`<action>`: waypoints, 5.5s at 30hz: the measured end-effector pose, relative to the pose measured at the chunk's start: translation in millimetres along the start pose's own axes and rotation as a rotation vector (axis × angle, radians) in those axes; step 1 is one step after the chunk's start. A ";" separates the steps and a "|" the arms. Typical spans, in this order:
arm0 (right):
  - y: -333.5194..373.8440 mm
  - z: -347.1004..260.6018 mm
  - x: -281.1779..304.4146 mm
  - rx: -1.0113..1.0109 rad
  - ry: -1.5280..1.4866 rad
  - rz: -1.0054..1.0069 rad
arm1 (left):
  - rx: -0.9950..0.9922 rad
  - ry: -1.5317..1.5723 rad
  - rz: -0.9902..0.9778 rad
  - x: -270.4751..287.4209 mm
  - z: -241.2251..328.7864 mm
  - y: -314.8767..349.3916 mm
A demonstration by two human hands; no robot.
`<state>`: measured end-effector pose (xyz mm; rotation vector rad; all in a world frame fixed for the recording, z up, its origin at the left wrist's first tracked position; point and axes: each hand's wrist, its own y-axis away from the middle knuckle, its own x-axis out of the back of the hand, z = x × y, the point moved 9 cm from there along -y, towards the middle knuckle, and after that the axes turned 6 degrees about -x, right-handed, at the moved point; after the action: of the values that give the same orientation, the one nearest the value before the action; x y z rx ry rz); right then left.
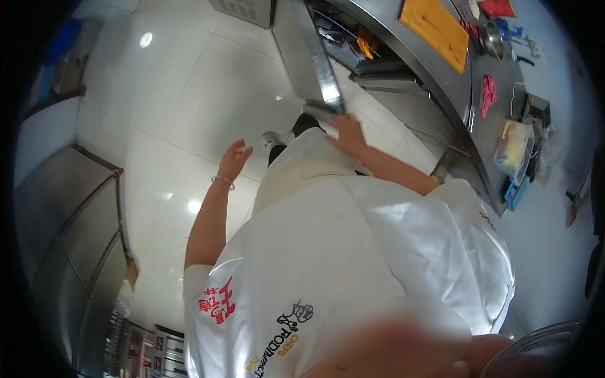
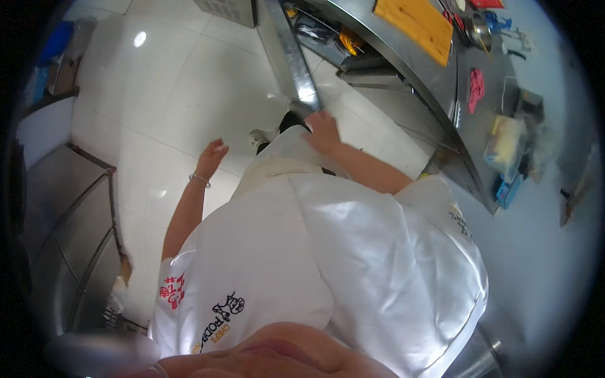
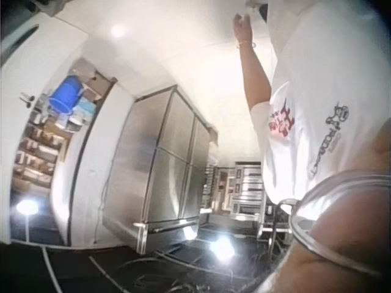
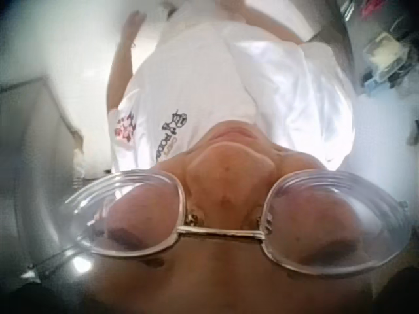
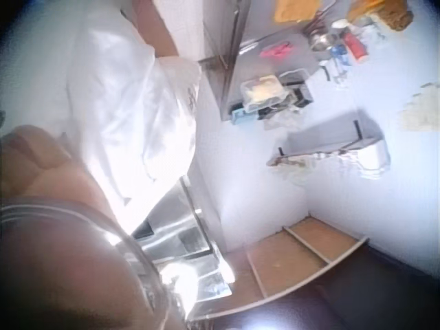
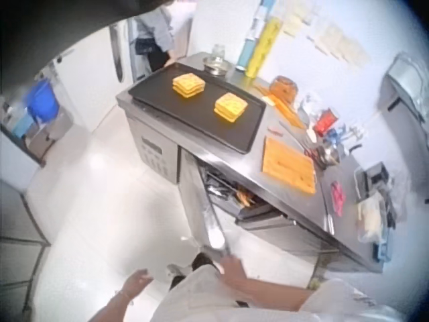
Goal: The person places corn kernels onto two square food items on a black tray, then uses a piping bag to apply white icing in a zigzag pattern over the corn. The person handles the tray and ingredients by hand throughout the process.
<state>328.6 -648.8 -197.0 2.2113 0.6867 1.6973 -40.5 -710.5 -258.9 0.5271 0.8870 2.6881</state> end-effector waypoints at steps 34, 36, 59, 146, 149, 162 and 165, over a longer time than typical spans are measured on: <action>-531.2 161.8 -150.3 -0.106 0.059 0.441 | -0.410 -0.999 0.477 194.2 133.8 -185.9; -439.5 113.6 -148.5 -0.057 -0.277 0.298 | -0.452 -0.983 0.498 188.2 136.8 -177.0; 83.5 -126.2 333.6 0.419 -0.694 0.574 | -0.378 0.916 -0.662 -51.1 390.6 -6.2; -382.3 -3.6 413.9 -0.257 -3.163 0.900 | 0.354 0.735 -0.981 102.5 628.1 -390.5; -383.4 30.4 432.9 -0.284 -3.028 0.926 | 0.371 0.809 -0.931 117.7 632.5 -400.7; -411.8 119.2 441.6 -0.575 -2.011 0.807 | 0.193 1.022 -0.922 155.0 631.2 -419.9; -404.7 117.7 465.0 -0.663 -1.379 1.012 | 0.195 1.031 -0.903 155.6 627.3 -423.3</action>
<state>452.6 -54.2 -39.3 2.4751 -1.2358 0.0781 135.8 -0.9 -9.4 -1.0904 1.1961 1.8804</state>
